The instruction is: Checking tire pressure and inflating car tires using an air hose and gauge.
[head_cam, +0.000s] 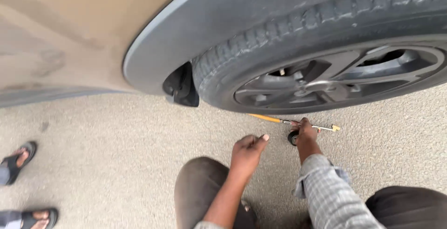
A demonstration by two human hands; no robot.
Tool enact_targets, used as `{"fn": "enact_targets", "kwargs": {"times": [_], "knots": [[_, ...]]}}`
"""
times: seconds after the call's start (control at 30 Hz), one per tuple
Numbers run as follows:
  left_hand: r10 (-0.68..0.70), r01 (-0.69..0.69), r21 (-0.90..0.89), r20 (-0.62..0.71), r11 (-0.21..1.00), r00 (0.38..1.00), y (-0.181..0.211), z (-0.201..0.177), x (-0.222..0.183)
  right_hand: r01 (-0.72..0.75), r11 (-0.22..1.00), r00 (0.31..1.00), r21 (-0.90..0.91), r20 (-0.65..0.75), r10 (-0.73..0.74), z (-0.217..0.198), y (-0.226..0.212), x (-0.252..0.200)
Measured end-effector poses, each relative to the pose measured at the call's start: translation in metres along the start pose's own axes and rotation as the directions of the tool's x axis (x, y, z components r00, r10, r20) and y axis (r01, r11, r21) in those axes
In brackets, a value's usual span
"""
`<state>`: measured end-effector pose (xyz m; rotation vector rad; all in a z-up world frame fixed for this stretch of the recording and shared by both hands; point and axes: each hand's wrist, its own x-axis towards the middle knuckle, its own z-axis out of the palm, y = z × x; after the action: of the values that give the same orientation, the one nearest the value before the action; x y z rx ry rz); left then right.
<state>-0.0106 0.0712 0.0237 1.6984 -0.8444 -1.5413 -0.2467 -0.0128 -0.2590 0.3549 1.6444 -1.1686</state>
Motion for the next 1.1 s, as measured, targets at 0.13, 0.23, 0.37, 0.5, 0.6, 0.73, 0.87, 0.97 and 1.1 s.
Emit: {"fn": "enact_targets", "kwargs": {"times": [0.13,0.23,0.37,0.5,0.6,0.73,0.87,0.97,1.1], "knots": [[0.114,-0.104,0.328,-0.01,0.939,0.993,0.011,0.008,0.013,0.059,0.982,0.994,0.177,0.078,-0.073,-0.028,0.025,-0.043],[0.236,-0.173,0.67,-0.003,0.722,0.972,0.002,-0.002,0.039,0.118,0.981,0.992,0.151,0.03,-0.124,-0.039,-0.002,-0.102],[0.264,-0.208,0.851,0.086,0.482,0.961,0.018,-0.002,0.031,0.307,0.929,0.929,-0.207,0.277,-0.246,-0.063,-0.074,-0.16],[-0.283,-0.265,0.917,0.351,0.299,0.893,0.009,0.037,-0.007,0.542,0.623,0.833,-0.563,0.458,-0.311,-0.101,-0.172,-0.194],[-0.37,-0.513,0.773,0.631,0.372,0.682,-0.029,0.084,-0.055,0.637,0.492,0.765,-0.594,0.568,-0.304,-0.133,-0.21,-0.205],[-0.282,-0.608,0.574,0.811,0.548,0.512,-0.093,0.138,-0.096,0.813,-0.18,0.414,-0.553,0.768,-0.489,-0.115,-0.212,-0.321],[-0.243,-0.506,0.53,0.815,0.68,0.526,-0.09,0.134,-0.105,0.817,-0.333,0.167,-0.471,0.745,-0.646,-0.085,-0.175,-0.349],[-0.224,-0.437,0.483,0.824,0.759,0.521,-0.084,0.124,-0.101,0.845,-0.28,0.251,-0.455,0.8,-0.545,-0.073,-0.165,-0.349],[-0.08,-0.642,0.44,0.857,0.627,0.509,-0.089,0.118,-0.051,0.833,-0.18,0.43,-0.523,0.816,-0.386,-0.055,-0.181,-0.356]]}}
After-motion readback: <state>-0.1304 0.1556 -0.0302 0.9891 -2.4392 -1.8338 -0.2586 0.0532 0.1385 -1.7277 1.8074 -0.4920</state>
